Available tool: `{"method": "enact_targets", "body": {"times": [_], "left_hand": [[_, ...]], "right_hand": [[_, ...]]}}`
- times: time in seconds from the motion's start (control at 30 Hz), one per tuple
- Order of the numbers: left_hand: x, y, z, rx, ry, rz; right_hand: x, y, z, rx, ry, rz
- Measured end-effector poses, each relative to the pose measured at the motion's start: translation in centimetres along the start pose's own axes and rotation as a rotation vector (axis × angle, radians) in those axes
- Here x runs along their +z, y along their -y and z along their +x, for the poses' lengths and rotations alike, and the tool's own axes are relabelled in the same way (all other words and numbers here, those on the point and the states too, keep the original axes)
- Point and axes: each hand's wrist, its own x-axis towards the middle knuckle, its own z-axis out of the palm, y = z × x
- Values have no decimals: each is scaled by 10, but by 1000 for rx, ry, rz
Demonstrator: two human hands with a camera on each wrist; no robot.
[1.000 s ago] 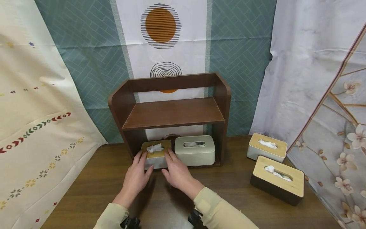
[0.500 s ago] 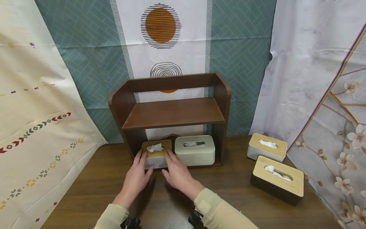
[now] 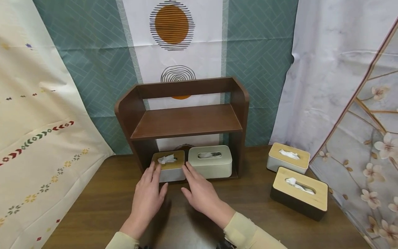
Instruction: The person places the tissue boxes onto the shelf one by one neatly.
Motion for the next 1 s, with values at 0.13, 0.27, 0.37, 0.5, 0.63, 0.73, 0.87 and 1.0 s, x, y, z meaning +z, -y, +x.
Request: {"method": "enact_targets", "body": {"times": [0.13, 0.27, 0.37, 0.5, 0.63, 0.73, 0.87, 1.0], "left_hand": [[-3, -14, -1, 41, -18, 26], [-4, -31, 0, 96, -3, 35], [-3, -45, 2, 124, 26, 21], [1, -65, 5, 147, 89, -6], [4, -83, 9, 178, 122, -22], [8, -97, 11, 207, 120, -33], [14, -112, 12, 236, 127, -36], [18, -127, 13, 260, 144, -39]], "right_hand": [[-12, -5, -13, 18, -8, -29], [-24, -13, -27, 36, -33, -70], [-34, -21, -36, 48, -56, -108], [-48, -33, -50, 67, -88, -143], [-62, -43, -66, 92, -105, -166], [-71, -49, -77, 112, -106, -182], [-82, -54, -90, 131, -108, -197], [-89, -61, -99, 149, -118, -218]]}}
